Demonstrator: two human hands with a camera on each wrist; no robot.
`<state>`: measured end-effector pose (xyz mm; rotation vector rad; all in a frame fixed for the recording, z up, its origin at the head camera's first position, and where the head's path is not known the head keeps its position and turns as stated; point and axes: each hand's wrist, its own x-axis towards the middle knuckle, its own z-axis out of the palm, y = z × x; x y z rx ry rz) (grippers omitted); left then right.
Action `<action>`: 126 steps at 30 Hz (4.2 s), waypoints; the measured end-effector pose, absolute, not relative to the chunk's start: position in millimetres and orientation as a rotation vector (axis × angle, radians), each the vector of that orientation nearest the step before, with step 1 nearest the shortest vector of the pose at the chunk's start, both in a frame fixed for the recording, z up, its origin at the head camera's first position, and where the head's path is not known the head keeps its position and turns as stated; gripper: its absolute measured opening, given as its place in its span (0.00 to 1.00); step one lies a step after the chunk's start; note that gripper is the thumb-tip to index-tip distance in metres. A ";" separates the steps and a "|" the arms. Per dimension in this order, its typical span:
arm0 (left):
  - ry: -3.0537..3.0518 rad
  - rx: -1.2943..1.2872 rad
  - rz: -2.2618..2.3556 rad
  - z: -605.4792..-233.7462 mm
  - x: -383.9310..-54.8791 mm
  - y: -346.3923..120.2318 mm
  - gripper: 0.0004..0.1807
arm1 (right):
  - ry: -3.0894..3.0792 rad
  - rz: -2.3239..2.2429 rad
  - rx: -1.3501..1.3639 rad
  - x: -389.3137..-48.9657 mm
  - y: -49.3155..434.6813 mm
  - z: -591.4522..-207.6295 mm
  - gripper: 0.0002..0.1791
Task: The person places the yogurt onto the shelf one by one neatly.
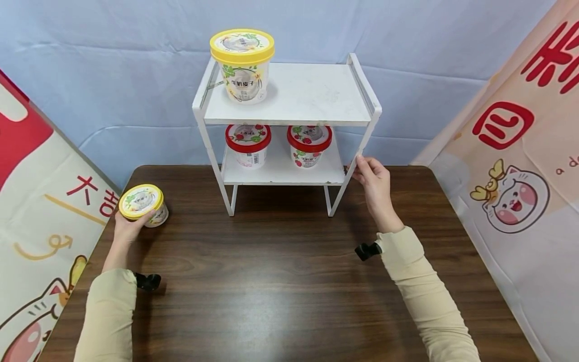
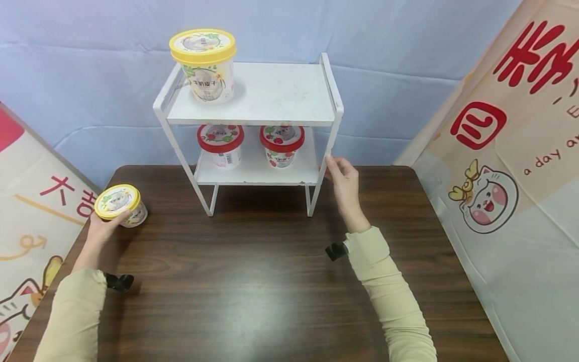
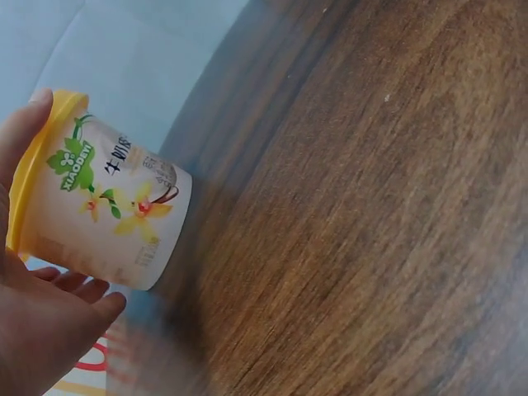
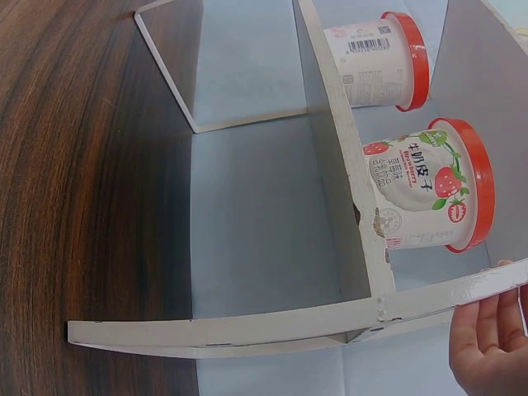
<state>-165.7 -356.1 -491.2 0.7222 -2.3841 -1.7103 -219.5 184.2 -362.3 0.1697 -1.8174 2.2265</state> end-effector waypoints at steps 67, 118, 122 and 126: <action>-2.496 0.500 -1.648 -470.5 -160.5 -331.5 0.48 | -1.776 2.254 0.165 -221.2 184.0 -363.9 0.09; -2.616 0.107 -1.585 -435.9 -137.5 -287.4 0.44 | -1.786 2.245 0.182 -222.0 183.9 -363.9 0.09; -2.610 0.080 -1.600 -432.9 -134.9 -284.2 0.43 | -1.792 2.237 0.184 -221.9 183.9 -364.0 0.10; -2.594 0.051 -1.630 -431.2 -133.0 -281.4 0.43 | -1.794 2.229 0.185 -221.8 184.3 -364.4 0.10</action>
